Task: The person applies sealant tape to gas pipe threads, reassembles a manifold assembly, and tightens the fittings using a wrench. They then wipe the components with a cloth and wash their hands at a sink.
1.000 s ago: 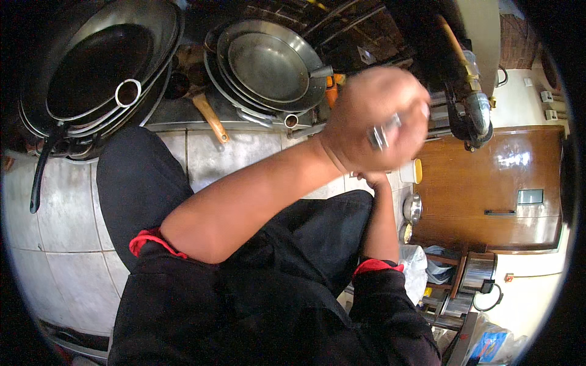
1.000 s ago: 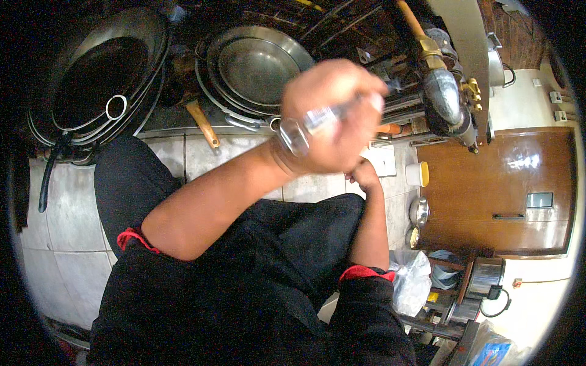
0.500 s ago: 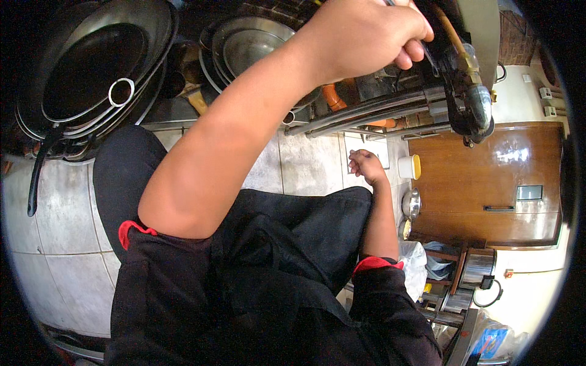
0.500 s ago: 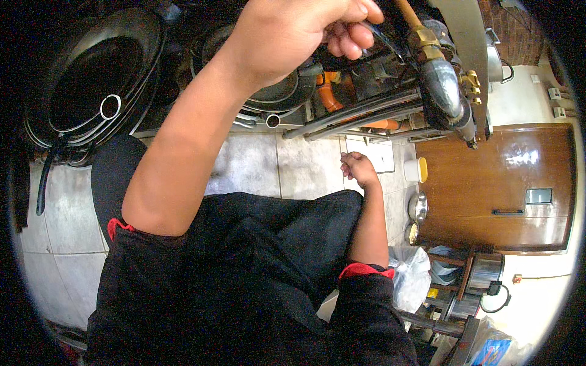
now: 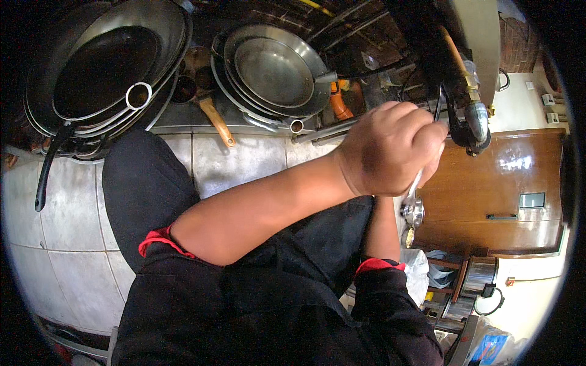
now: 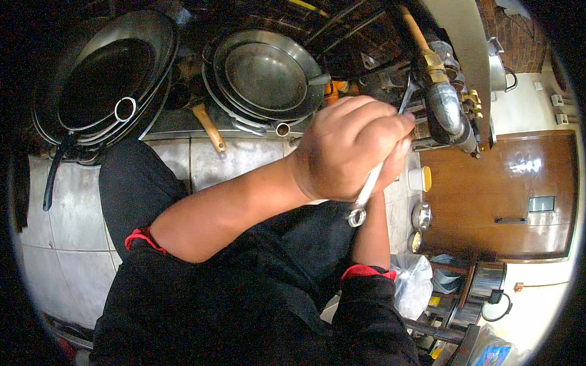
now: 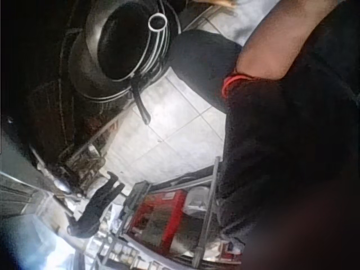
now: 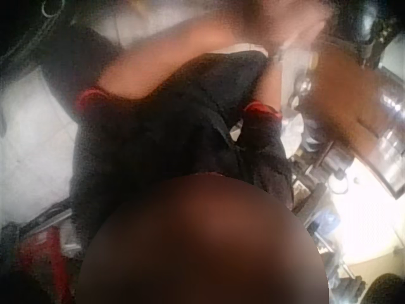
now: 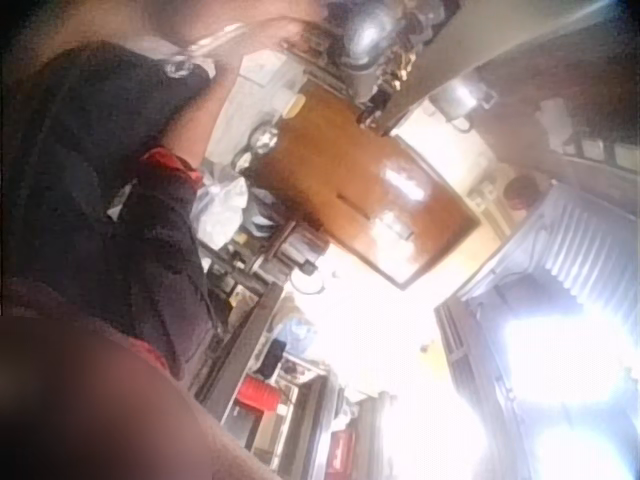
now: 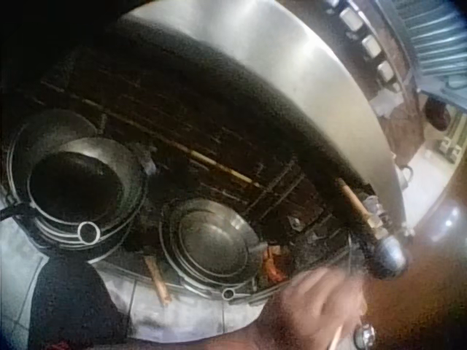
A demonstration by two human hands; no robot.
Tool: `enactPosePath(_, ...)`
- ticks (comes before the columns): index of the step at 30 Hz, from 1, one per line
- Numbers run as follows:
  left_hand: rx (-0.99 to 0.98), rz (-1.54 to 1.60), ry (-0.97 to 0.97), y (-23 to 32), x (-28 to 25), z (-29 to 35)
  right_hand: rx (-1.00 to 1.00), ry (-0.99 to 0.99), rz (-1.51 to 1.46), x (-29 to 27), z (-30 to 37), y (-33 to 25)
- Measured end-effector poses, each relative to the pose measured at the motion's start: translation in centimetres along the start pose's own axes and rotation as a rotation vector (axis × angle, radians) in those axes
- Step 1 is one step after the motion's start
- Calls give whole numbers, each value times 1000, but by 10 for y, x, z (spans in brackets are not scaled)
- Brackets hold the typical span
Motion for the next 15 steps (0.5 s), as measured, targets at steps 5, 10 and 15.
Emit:
enactPosePath(5, -180, 101, -34, -45, -21, -6, 336, -113, -152, 12, 0, 16)
enactPosePath(10, -749, 682, -12, -86, -21, -10, 343, -58, -187, 13, 1, 23)
enactPosePath(15, -1001, 849, -133, -97, -8, -15, 315, -93, -193, 14, -1, 19)
Point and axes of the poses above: each hand's wrist, its own z-axis away from the middle knuckle, its own x-axis out of the palm, y = z × x, the point moved 7 cm from there along -z, towards the middle knuckle, and after that the axes turned 13 degrees about x, right-handed, at the moved point
